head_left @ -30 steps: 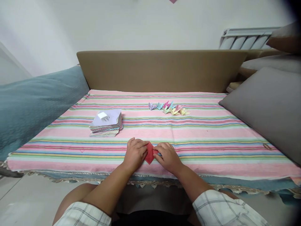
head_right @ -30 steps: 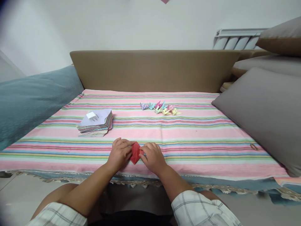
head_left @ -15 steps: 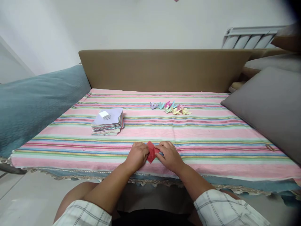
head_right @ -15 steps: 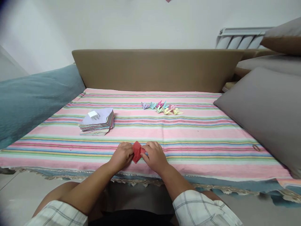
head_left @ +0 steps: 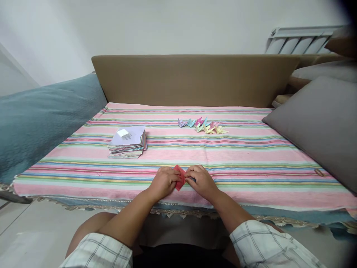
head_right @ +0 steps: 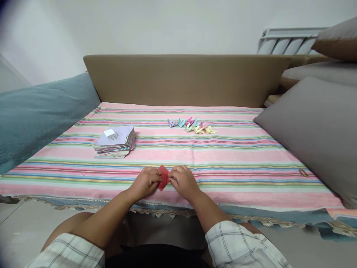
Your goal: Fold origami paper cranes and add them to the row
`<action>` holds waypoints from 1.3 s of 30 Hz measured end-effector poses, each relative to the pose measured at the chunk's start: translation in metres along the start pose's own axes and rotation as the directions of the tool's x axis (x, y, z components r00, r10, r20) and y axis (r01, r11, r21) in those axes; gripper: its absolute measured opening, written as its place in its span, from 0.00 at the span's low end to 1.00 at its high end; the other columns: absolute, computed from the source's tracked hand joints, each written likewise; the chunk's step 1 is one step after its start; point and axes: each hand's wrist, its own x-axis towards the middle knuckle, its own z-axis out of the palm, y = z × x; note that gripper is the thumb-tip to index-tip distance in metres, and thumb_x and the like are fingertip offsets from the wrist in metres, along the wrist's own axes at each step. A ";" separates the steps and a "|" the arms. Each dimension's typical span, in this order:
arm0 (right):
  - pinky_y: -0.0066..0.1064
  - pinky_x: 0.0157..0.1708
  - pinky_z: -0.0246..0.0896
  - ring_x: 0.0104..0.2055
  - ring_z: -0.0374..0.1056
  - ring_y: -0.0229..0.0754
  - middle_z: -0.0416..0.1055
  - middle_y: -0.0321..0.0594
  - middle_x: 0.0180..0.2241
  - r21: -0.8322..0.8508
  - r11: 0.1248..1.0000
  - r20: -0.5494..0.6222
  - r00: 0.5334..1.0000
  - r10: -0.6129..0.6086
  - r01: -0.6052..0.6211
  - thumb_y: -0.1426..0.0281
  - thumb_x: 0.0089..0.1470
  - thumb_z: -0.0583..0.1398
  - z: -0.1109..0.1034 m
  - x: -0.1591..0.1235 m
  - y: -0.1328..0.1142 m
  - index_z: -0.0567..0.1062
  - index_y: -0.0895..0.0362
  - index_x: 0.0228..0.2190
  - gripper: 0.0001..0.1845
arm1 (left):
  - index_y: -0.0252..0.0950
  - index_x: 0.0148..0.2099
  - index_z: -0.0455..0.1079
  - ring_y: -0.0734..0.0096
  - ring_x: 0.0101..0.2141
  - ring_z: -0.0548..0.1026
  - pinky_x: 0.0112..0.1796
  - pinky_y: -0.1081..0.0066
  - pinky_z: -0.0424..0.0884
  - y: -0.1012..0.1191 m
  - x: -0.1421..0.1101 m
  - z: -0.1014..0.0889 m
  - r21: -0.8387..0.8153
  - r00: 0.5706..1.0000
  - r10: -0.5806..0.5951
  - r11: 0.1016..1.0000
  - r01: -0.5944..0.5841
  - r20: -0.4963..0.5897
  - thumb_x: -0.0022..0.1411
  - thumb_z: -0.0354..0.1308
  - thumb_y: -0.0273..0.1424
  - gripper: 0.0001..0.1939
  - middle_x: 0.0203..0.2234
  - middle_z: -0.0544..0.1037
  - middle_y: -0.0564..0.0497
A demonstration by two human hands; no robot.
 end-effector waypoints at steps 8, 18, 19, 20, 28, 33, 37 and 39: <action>0.37 0.42 0.57 0.40 0.65 0.42 0.73 0.39 0.36 -0.009 1.000 0.027 1.000 -0.011 0.011 0.72 0.53 0.59 -0.001 0.001 0.001 0.76 0.54 0.32 0.05 | 0.45 0.42 0.75 0.63 0.43 0.72 0.45 0.64 0.61 0.006 -0.005 -0.005 -0.033 0.998 -0.051 0.998 0.052 0.039 0.49 0.63 0.46 0.18 0.43 0.76 0.51; 0.36 0.42 0.57 0.40 0.64 0.42 0.73 0.39 0.37 0.024 0.999 -0.027 0.999 -0.038 0.039 0.73 0.53 0.59 0.000 0.001 0.000 0.74 0.54 0.31 0.04 | 0.45 0.36 0.76 0.65 0.38 0.70 0.43 0.62 0.58 0.013 -0.002 -0.005 0.058 0.998 -0.059 0.997 0.057 0.030 0.58 0.57 0.40 0.09 0.39 0.77 0.53; 0.36 0.42 0.57 0.40 0.64 0.42 0.73 0.39 0.36 0.031 0.999 -0.030 0.999 -0.044 0.045 0.73 0.53 0.59 0.000 0.001 -0.001 0.74 0.54 0.31 0.04 | 0.45 0.35 0.76 0.66 0.38 0.70 0.43 0.62 0.59 0.014 -0.002 -0.005 0.067 0.998 -0.060 0.996 0.058 0.027 0.58 0.56 0.39 0.09 0.38 0.78 0.52; 0.36 0.41 0.57 0.39 0.64 0.42 0.73 0.39 0.35 0.036 0.998 -0.028 0.998 -0.048 0.049 0.73 0.53 0.58 -0.001 0.001 -0.001 0.74 0.54 0.31 0.04 | 0.44 0.34 0.76 0.66 0.37 0.70 0.43 0.62 0.59 0.014 -0.002 -0.004 0.073 0.998 -0.062 0.996 0.061 0.021 0.59 0.56 0.38 0.09 0.37 0.78 0.52; 0.36 0.42 0.58 0.40 0.63 0.43 0.71 0.40 0.37 -0.024 0.999 -0.004 0.999 -0.033 0.033 0.72 0.54 0.57 -0.002 0.000 -0.003 0.73 0.54 0.35 0.06 | 0.42 0.39 0.74 0.67 0.38 0.72 0.41 0.66 0.63 0.012 0.001 0.000 0.006 0.998 -0.064 0.998 0.064 0.014 0.60 0.54 0.37 0.09 0.40 0.77 0.51; 0.39 0.43 0.57 0.42 0.61 0.46 0.69 0.42 0.40 -0.084 0.995 -0.008 0.999 0.046 -0.046 0.71 0.53 0.58 -0.002 -0.001 -0.004 0.74 0.54 0.37 0.09 | 0.43 0.41 0.74 0.66 0.40 0.73 0.41 0.65 0.63 0.008 0.001 0.002 0.010 0.997 -0.079 0.997 0.079 0.024 0.62 0.53 0.36 0.10 0.45 0.76 0.52; 0.39 0.43 0.56 0.42 0.61 0.46 0.69 0.41 0.40 -0.067 0.996 0.008 0.998 0.067 -0.066 0.70 0.52 0.58 -0.002 -0.001 -0.002 0.74 0.53 0.38 0.10 | 0.43 0.43 0.73 0.65 0.39 0.74 0.41 0.64 0.65 0.006 0.001 0.005 -0.010 0.994 -0.110 0.994 0.110 -0.002 0.60 0.55 0.36 0.10 0.41 0.78 0.51; 0.39 0.44 0.56 0.43 0.61 0.46 0.69 0.41 0.40 -0.061 0.996 0.013 0.998 0.058 -0.057 0.69 0.53 0.58 -0.002 -0.001 -0.001 0.74 0.52 0.40 0.11 | 0.41 0.44 0.72 0.64 0.40 0.74 0.43 0.64 0.67 0.004 0.000 0.005 -0.039 0.990 -0.135 0.990 0.133 -0.041 0.58 0.57 0.36 0.12 0.40 0.78 0.50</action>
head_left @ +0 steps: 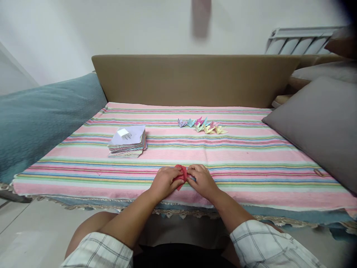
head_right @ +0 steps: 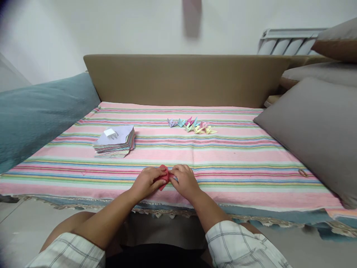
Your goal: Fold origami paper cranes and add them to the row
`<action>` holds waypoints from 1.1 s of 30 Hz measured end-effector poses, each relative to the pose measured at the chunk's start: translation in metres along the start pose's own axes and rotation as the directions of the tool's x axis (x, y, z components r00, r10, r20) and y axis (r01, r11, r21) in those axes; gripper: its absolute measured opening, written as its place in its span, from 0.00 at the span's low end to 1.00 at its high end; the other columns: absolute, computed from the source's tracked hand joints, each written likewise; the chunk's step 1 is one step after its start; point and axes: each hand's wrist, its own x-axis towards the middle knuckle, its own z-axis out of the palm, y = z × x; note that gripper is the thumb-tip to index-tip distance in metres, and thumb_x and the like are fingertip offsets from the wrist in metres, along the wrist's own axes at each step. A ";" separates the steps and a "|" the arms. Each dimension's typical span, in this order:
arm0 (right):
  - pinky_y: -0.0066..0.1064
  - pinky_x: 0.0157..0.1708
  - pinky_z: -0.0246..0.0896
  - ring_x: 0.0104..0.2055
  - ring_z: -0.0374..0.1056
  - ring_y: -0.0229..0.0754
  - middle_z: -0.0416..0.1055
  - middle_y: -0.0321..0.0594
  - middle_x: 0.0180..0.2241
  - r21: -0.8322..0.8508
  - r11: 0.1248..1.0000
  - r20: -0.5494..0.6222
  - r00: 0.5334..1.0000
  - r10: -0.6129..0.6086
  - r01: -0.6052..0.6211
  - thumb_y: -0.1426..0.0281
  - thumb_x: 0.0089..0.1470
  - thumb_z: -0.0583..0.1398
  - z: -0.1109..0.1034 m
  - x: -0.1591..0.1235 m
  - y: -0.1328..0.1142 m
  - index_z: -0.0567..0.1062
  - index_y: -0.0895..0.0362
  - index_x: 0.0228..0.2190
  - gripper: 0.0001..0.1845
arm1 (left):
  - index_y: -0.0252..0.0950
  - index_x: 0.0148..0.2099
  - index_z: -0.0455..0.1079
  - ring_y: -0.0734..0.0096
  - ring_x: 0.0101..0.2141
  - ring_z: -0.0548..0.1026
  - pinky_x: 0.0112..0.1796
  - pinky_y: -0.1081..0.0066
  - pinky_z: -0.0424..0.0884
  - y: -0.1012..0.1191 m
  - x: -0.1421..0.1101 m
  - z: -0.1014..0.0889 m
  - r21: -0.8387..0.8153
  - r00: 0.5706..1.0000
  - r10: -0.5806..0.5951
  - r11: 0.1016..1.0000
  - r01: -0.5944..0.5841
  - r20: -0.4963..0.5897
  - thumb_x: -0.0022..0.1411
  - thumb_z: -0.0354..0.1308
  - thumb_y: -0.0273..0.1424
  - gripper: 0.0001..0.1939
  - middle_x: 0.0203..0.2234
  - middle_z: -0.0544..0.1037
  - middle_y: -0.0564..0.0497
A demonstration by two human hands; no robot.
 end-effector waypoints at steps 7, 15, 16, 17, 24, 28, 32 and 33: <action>0.39 0.43 0.57 0.43 0.62 0.45 0.70 0.41 0.39 0.006 1.000 -0.006 1.000 0.003 -0.003 0.70 0.52 0.59 0.001 0.001 0.002 0.74 0.53 0.39 0.11 | 0.38 0.41 0.74 0.58 0.50 0.70 0.47 0.62 0.70 0.002 -0.003 0.000 -0.103 0.993 -0.086 0.992 0.077 -0.080 0.51 0.63 0.35 0.13 0.52 0.70 0.43; 0.37 0.41 0.59 0.39 0.64 0.44 0.72 0.39 0.35 0.144 0.989 -0.046 0.999 -0.028 0.034 0.74 0.50 0.59 0.000 0.002 -0.001 0.73 0.55 0.32 0.05 | 0.41 0.40 0.76 0.55 0.50 0.69 0.47 0.57 0.68 0.011 -0.002 0.008 -0.088 0.987 -0.118 0.990 0.109 -0.106 0.52 0.63 0.37 0.12 0.55 0.66 0.41; 0.37 0.41 0.59 0.39 0.65 0.44 0.73 0.39 0.34 0.155 0.987 -0.030 0.999 -0.035 0.039 0.75 0.50 0.58 -0.001 0.002 0.000 0.73 0.55 0.33 0.06 | 0.41 0.41 0.76 0.55 0.50 0.69 0.47 0.57 0.68 0.012 -0.002 0.009 -0.077 0.987 -0.118 0.991 0.110 -0.110 0.53 0.62 0.37 0.12 0.54 0.66 0.40; 0.37 0.41 0.59 0.39 0.65 0.43 0.73 0.39 0.35 0.166 0.985 -0.010 0.999 -0.038 0.039 0.76 0.50 0.57 -0.003 0.002 0.001 0.73 0.55 0.34 0.08 | 0.41 0.41 0.76 0.55 0.49 0.70 0.47 0.57 0.68 0.013 -0.002 0.009 -0.065 0.987 -0.116 0.992 0.109 -0.114 0.54 0.61 0.37 0.12 0.54 0.67 0.40; 0.34 0.39 0.65 0.38 0.68 0.40 0.72 0.41 0.40 0.311 0.950 0.079 0.997 0.010 -0.034 0.80 0.47 0.52 -0.017 -0.003 0.008 0.61 0.56 0.50 0.26 | 0.42 0.39 0.77 0.56 0.47 0.71 0.46 0.56 0.68 0.017 -0.001 0.010 0.015 0.989 -0.093 0.995 0.095 -0.114 0.56 0.59 0.36 0.10 0.53 0.68 0.41; 0.43 0.51 0.59 0.53 0.60 0.46 0.61 0.48 0.53 0.112 0.971 -0.065 0.976 -0.206 0.212 0.80 0.48 0.52 -0.027 -0.006 0.003 0.56 0.55 0.56 0.33 | 0.42 0.40 0.77 0.54 0.47 0.71 0.45 0.54 0.67 0.019 0.000 0.009 0.058 0.993 -0.084 0.994 0.089 -0.082 0.57 0.58 0.38 0.11 0.54 0.67 0.39; 0.49 0.54 0.55 0.58 0.53 0.49 0.58 0.46 0.55 -0.074 0.929 -0.045 0.930 -0.365 0.362 0.81 0.48 0.53 -0.033 -0.003 -0.004 0.71 0.52 0.45 0.23 | 0.44 0.43 0.76 0.53 0.48 0.70 0.46 0.54 0.66 0.019 0.001 0.007 0.092 0.996 -0.079 0.992 0.083 -0.041 0.57 0.58 0.39 0.13 0.55 0.66 0.39; 0.49 0.54 0.55 0.57 0.53 0.50 0.58 0.46 0.55 -0.094 0.926 -0.030 0.929 -0.370 0.366 0.80 0.48 0.54 -0.033 -0.003 -0.004 0.73 0.53 0.42 0.20 | 0.45 0.43 0.76 0.53 0.48 0.70 0.46 0.54 0.66 0.019 0.002 0.006 0.096 0.996 -0.079 0.992 0.082 -0.032 0.57 0.58 0.39 0.13 0.55 0.66 0.40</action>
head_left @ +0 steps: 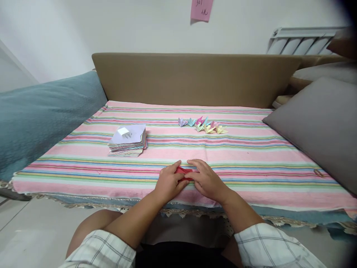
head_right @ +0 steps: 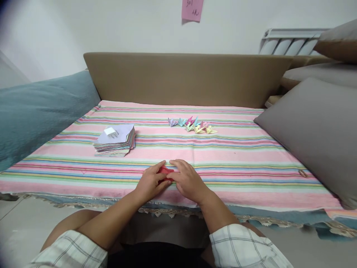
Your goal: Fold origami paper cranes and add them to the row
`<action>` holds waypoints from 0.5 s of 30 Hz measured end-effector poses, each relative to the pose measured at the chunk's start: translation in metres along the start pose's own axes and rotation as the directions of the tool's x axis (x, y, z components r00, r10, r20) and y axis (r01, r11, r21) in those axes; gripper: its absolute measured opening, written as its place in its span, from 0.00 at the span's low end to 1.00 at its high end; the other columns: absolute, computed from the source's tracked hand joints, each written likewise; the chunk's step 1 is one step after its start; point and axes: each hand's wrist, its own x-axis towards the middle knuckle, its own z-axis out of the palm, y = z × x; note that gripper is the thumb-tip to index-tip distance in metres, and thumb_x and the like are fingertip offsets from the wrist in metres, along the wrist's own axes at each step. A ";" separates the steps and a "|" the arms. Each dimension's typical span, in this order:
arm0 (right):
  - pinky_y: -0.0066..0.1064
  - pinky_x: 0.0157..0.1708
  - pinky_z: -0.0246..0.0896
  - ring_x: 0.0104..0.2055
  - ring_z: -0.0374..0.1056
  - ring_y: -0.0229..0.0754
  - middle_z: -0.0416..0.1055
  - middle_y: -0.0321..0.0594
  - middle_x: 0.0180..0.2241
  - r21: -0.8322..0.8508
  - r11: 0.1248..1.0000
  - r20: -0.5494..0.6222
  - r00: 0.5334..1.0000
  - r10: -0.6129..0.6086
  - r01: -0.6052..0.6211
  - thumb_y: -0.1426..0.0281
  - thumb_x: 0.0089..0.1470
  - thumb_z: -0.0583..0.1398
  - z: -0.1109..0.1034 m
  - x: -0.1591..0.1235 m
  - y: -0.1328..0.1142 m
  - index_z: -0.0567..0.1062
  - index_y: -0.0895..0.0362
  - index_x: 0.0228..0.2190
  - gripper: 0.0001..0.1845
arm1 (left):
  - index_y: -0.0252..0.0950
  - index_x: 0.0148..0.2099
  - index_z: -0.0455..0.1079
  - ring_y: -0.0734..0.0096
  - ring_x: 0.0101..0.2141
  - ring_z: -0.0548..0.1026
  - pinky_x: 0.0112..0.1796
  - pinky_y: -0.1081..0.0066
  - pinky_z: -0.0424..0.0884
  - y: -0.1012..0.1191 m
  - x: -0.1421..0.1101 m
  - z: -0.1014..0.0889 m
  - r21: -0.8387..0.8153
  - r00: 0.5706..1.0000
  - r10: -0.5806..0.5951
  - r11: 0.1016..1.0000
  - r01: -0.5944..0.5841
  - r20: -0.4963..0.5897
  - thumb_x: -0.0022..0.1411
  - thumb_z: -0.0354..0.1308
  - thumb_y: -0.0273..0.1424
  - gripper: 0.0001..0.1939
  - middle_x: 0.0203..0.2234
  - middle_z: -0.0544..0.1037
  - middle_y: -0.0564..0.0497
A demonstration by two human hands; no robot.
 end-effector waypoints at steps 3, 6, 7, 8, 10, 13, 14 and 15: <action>0.49 0.53 0.56 0.56 0.54 0.50 0.59 0.46 0.54 -0.035 0.999 0.037 0.999 0.019 -0.018 0.77 0.50 0.55 -0.001 0.001 0.003 0.74 0.53 0.40 0.16 | 0.45 0.43 0.76 0.54 0.48 0.70 0.47 0.55 0.66 -0.001 0.001 -0.002 -0.009 1.000 0.001 1.000 -0.001 0.016 0.55 0.59 0.41 0.13 0.55 0.66 0.41; 0.48 0.52 0.57 0.55 0.56 0.50 0.62 0.46 0.52 -0.052 0.998 0.067 0.997 0.032 -0.029 0.74 0.53 0.56 -0.001 0.000 0.008 0.75 0.53 0.39 0.12 | 0.44 0.41 0.77 0.55 0.48 0.71 0.47 0.56 0.67 -0.003 0.002 -0.003 -0.031 0.999 0.006 1.000 -0.005 0.032 0.53 0.61 0.42 0.14 0.54 0.67 0.41; 0.48 0.51 0.57 0.55 0.56 0.49 0.63 0.46 0.52 -0.054 0.998 0.073 0.997 0.035 -0.031 0.73 0.53 0.57 -0.001 0.000 0.010 0.75 0.53 0.39 0.11 | 0.43 0.40 0.77 0.55 0.47 0.71 0.47 0.57 0.67 -0.003 0.002 -0.003 -0.036 0.999 0.004 0.999 -0.003 0.037 0.52 0.62 0.42 0.14 0.54 0.67 0.41; 0.48 0.51 0.58 0.54 0.57 0.49 0.64 0.46 0.51 -0.054 0.998 0.075 0.996 0.039 -0.035 0.72 0.54 0.57 -0.001 0.000 0.010 0.75 0.53 0.38 0.10 | 0.43 0.39 0.77 0.55 0.47 0.71 0.46 0.57 0.67 -0.003 0.003 -0.003 -0.041 0.999 0.002 0.999 0.000 0.036 0.52 0.62 0.42 0.14 0.53 0.68 0.41; 0.47 0.51 0.58 0.54 0.57 0.49 0.65 0.45 0.51 -0.049 0.998 0.081 0.995 0.053 -0.050 0.70 0.54 0.58 -0.001 0.000 0.011 0.76 0.53 0.36 0.08 | 0.41 0.36 0.77 0.54 0.47 0.70 0.46 0.56 0.67 -0.003 0.003 -0.004 -0.046 1.000 -0.003 0.999 0.004 0.018 0.52 0.62 0.42 0.13 0.53 0.69 0.41; 0.45 0.50 0.58 0.52 0.58 0.48 0.66 0.44 0.50 -0.030 0.996 0.100 0.991 0.085 -0.083 0.68 0.55 0.58 -0.001 0.000 0.011 0.77 0.52 0.35 0.07 | 0.39 0.31 0.77 0.54 0.46 0.69 0.46 0.55 0.66 -0.002 0.004 -0.005 -0.033 0.999 0.004 0.999 -0.006 -0.045 0.51 0.63 0.43 0.12 0.52 0.69 0.42; 0.44 0.50 0.58 0.52 0.59 0.47 0.67 0.43 0.49 -0.022 0.996 0.109 0.990 0.094 -0.092 0.68 0.55 0.58 -0.001 0.000 0.011 0.77 0.52 0.34 0.07 | 0.39 0.30 0.77 0.54 0.46 0.69 0.46 0.55 0.66 -0.002 0.004 -0.006 -0.023 0.998 0.006 1.000 -0.008 -0.066 0.50 0.63 0.43 0.13 0.53 0.69 0.42; 0.44 0.49 0.59 0.51 0.59 0.47 0.68 0.42 0.49 -0.015 0.995 0.119 0.988 0.100 -0.099 0.68 0.55 0.58 -0.001 0.000 0.011 0.77 0.52 0.34 0.07 | 0.39 0.30 0.77 0.54 0.46 0.69 0.46 0.54 0.66 -0.002 0.004 -0.007 -0.012 0.997 0.006 1.000 -0.007 -0.080 0.50 0.63 0.43 0.13 0.53 0.68 0.43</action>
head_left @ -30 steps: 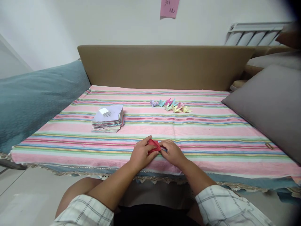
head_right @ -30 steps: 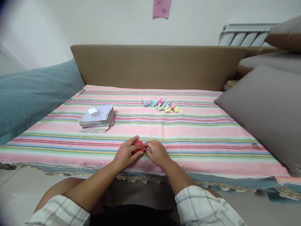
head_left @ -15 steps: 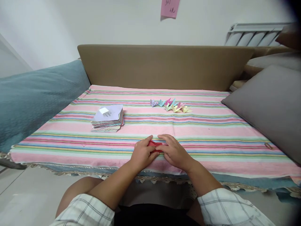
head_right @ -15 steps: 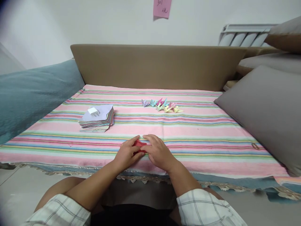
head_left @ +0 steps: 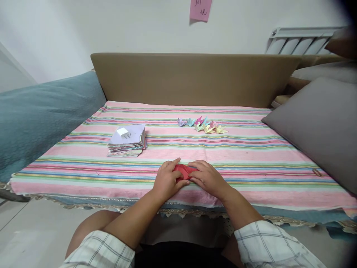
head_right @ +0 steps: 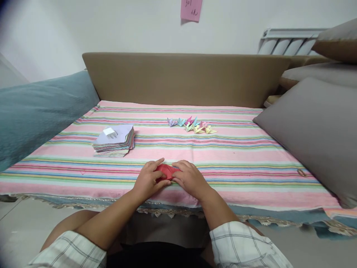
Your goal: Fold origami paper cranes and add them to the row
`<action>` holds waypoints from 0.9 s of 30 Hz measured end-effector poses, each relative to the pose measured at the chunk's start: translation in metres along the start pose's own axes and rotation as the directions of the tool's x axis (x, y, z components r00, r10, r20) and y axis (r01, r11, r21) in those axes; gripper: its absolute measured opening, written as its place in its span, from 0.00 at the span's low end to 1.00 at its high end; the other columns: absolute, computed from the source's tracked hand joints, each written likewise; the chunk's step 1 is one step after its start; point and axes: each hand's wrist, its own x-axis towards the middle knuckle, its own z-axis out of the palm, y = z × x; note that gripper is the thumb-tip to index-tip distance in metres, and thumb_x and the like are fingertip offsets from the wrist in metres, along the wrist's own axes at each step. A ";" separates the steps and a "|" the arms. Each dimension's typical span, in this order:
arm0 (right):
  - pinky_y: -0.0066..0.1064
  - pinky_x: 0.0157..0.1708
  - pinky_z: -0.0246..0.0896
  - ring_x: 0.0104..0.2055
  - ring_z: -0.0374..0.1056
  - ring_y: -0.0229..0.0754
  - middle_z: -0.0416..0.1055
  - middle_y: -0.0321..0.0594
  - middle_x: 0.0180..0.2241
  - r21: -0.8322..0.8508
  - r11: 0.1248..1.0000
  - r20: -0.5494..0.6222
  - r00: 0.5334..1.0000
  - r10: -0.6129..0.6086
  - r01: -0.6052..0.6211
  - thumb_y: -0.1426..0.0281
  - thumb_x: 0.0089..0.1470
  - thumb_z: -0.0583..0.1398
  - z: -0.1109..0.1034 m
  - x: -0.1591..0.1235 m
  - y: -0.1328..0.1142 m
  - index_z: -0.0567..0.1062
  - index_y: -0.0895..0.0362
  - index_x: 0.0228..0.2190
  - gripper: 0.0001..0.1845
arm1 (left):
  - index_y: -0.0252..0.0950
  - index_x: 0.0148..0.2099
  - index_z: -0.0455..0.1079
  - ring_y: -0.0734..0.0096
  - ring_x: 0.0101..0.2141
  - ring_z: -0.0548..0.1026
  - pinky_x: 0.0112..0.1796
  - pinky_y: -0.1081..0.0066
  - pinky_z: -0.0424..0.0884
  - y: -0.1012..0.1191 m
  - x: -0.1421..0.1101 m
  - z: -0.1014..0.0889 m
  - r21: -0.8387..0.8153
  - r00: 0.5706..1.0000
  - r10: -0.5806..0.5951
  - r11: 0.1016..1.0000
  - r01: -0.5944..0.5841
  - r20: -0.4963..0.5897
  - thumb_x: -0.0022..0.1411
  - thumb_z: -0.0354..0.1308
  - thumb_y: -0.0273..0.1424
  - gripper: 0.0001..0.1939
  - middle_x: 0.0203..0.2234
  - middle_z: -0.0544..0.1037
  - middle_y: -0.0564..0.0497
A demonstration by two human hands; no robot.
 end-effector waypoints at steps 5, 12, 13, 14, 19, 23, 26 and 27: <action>0.42 0.47 0.60 0.48 0.62 0.45 0.69 0.42 0.46 0.039 0.999 0.038 0.999 0.015 -0.016 0.66 0.56 0.57 0.000 -0.001 0.001 0.75 0.52 0.37 0.09 | 0.39 0.34 0.76 0.54 0.45 0.69 0.45 0.54 0.66 -0.001 -0.001 -0.001 0.041 0.999 0.003 0.999 -0.005 0.034 0.49 0.64 0.44 0.14 0.54 0.68 0.42; 0.40 0.45 0.60 0.47 0.62 0.45 0.67 0.43 0.47 0.041 0.999 0.078 0.997 0.027 -0.030 0.64 0.56 0.57 0.001 0.000 -0.003 0.69 0.50 0.49 0.18 | 0.39 0.36 0.76 0.56 0.42 0.72 0.43 0.57 0.68 -0.001 0.001 0.001 0.101 0.994 0.074 0.992 -0.082 0.075 0.53 0.60 0.44 0.15 0.52 0.70 0.44; 0.40 0.46 0.60 0.47 0.61 0.46 0.66 0.44 0.47 0.028 0.999 0.077 0.997 0.030 -0.032 0.64 0.56 0.57 0.002 0.000 -0.004 0.69 0.50 0.50 0.19 | 0.39 0.36 0.76 0.56 0.42 0.72 0.43 0.57 0.68 0.000 0.002 0.000 0.107 0.993 0.088 0.990 -0.096 0.077 0.53 0.60 0.44 0.15 0.51 0.71 0.44; 0.40 0.46 0.60 0.47 0.61 0.46 0.66 0.44 0.46 0.014 0.999 0.073 0.997 0.037 -0.038 0.64 0.56 0.56 0.002 0.000 -0.005 0.68 0.51 0.50 0.19 | 0.39 0.36 0.76 0.56 0.42 0.72 0.43 0.57 0.68 0.000 0.003 0.000 0.113 0.992 0.100 0.988 -0.109 0.082 0.53 0.60 0.44 0.15 0.51 0.71 0.44; 0.44 0.48 0.59 0.49 0.60 0.48 0.65 0.47 0.48 -0.036 0.996 0.058 0.995 0.085 -0.083 0.63 0.55 0.56 0.005 0.000 -0.008 0.70 0.53 0.48 0.18 | 0.38 0.35 0.76 0.55 0.42 0.72 0.42 0.57 0.69 0.003 0.005 -0.004 0.125 0.984 0.135 0.981 -0.150 0.117 0.52 0.62 0.43 0.15 0.51 0.71 0.44; 0.45 0.51 0.56 0.53 0.58 0.50 0.63 0.47 0.51 -0.038 0.994 0.067 0.992 0.109 -0.106 0.63 0.53 0.59 0.006 0.000 -0.007 0.71 0.54 0.47 0.19 | 0.37 0.34 0.76 0.55 0.44 0.72 0.44 0.58 0.69 0.000 0.005 -0.003 0.073 0.988 0.115 0.990 -0.123 0.104 0.51 0.63 0.42 0.14 0.52 0.70 0.42; 0.44 0.52 0.56 0.53 0.58 0.49 0.63 0.47 0.52 -0.015 0.993 0.084 0.990 0.116 -0.115 0.64 0.52 0.60 0.006 0.000 -0.005 0.71 0.54 0.47 0.19 | 0.36 0.35 0.75 0.55 0.48 0.71 0.46 0.60 0.69 -0.003 0.005 -0.003 0.003 0.994 0.056 0.998 -0.057 0.091 0.49 0.64 0.42 0.15 0.52 0.69 0.41; 0.44 0.52 0.56 0.53 0.58 0.49 0.64 0.46 0.52 -0.001 0.994 0.085 0.990 0.113 -0.113 0.64 0.52 0.60 0.006 0.000 -0.005 0.71 0.54 0.47 0.19 | 0.37 0.35 0.75 0.55 0.48 0.70 0.46 0.60 0.69 -0.004 0.005 -0.003 -0.017 0.994 0.042 0.999 -0.041 0.097 0.49 0.64 0.42 0.15 0.52 0.70 0.41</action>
